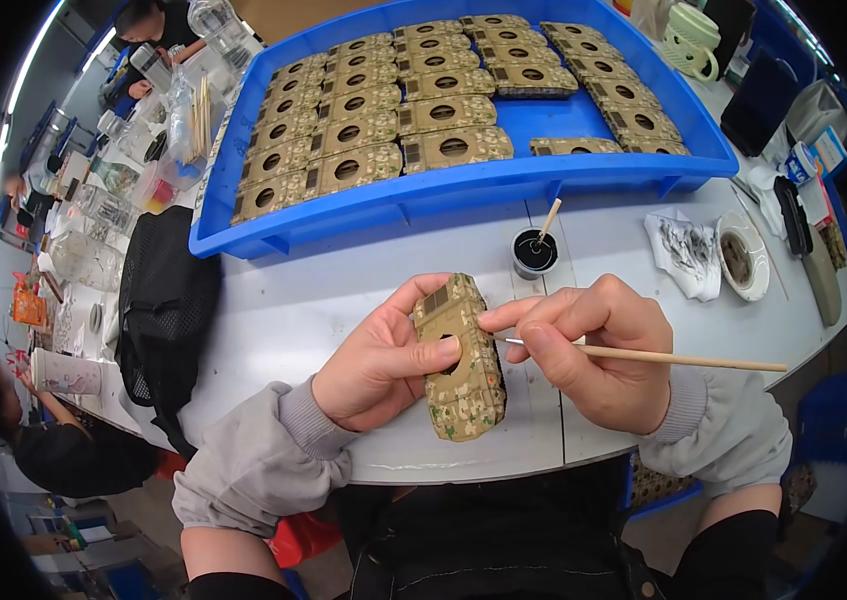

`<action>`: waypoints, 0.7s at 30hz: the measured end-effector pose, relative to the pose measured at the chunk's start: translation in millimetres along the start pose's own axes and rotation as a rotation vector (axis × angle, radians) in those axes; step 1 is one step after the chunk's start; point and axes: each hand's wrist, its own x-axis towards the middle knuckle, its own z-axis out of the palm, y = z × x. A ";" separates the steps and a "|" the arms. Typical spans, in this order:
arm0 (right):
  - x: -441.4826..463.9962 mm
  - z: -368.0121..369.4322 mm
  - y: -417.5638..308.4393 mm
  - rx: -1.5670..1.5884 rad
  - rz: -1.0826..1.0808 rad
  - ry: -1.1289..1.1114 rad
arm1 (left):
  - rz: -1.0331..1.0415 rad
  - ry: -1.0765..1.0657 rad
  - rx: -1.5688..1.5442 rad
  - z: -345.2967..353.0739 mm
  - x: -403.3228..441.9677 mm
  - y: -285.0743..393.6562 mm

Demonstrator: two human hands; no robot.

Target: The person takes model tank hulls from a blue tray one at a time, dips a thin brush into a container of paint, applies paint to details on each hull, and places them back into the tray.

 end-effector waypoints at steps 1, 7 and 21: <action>0.0 0.3 0.4 0.000 0.001 0.000 | -0.001 0.001 -0.001 0.2 0.0 -0.1; 4.5 -0.7 2.5 -0.049 0.024 0.112 | 0.009 0.007 -0.005 -0.1 -0.1 0.0; 25.7 -35.4 30.5 -0.332 0.253 0.381 | 0.000 -0.013 -0.043 -2.2 -1.6 -0.3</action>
